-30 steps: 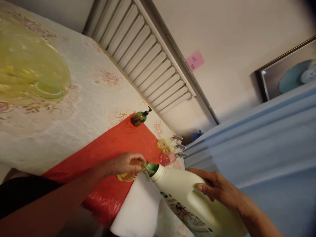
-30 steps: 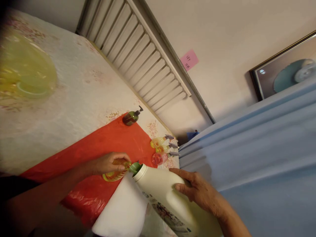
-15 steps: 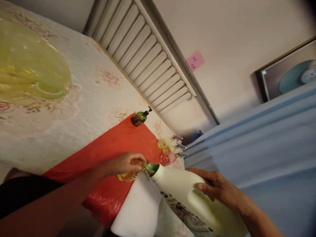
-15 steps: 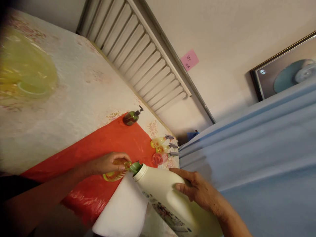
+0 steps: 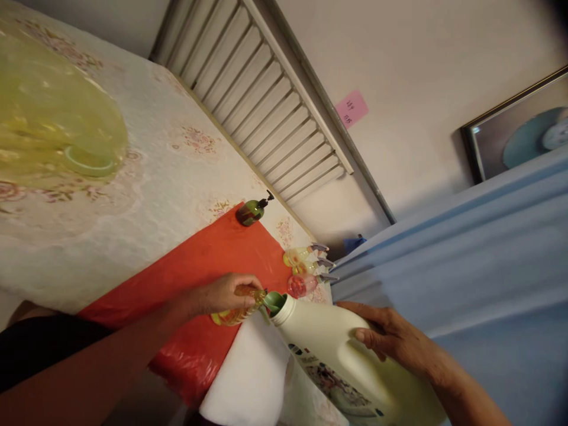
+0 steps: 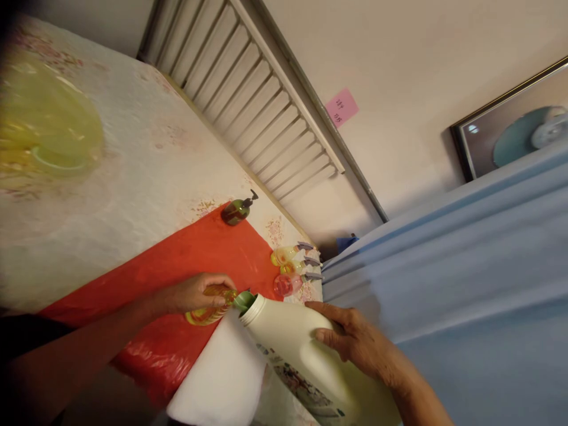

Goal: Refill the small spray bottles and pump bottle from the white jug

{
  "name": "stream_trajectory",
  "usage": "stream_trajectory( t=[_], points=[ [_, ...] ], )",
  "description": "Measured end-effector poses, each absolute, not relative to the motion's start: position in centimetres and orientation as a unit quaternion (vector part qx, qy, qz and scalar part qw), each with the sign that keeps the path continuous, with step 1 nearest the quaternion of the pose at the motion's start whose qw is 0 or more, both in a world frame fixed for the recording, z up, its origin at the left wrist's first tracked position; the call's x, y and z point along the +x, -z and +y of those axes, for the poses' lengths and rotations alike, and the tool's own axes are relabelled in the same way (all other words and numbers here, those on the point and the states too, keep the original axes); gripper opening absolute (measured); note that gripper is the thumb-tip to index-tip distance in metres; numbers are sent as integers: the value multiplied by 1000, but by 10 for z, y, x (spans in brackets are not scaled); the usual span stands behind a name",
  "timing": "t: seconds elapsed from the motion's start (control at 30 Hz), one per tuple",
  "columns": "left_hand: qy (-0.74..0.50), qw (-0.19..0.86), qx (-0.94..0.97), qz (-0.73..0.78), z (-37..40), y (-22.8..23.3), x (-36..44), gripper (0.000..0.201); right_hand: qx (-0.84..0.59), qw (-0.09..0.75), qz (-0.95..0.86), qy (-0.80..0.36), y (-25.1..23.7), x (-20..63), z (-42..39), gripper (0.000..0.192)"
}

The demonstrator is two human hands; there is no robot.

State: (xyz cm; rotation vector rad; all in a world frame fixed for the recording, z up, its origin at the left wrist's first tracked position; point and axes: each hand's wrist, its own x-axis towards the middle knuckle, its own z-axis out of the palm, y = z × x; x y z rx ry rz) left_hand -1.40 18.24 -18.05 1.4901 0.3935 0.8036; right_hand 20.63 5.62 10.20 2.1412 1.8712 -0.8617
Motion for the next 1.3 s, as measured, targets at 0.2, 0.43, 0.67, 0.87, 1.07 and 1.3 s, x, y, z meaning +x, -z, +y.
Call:
stream_trajectory(
  t=[0.2,0.43,0.67,0.87,1.07,1.3],
  points=[
    [-347,646,656,176,182,181,-15,27,718,85,628,287,-103,205,55,68],
    [-350,645,659,167,183,182,-14,26,718,85,627,290,-103,204,56,67],
    [-350,640,662,172,183,183,-14,27,722,91,624,285,-103,203,56,67],
    [-349,645,656,176,182,182,-15,26,717,86,629,288,-103,204,57,67],
    [-354,641,658,178,184,185,-12,27,725,71,619,293,-99,210,53,66],
    [-362,639,656,175,184,189,-11,26,712,-4,613,343,-75,224,39,66]
  ],
)
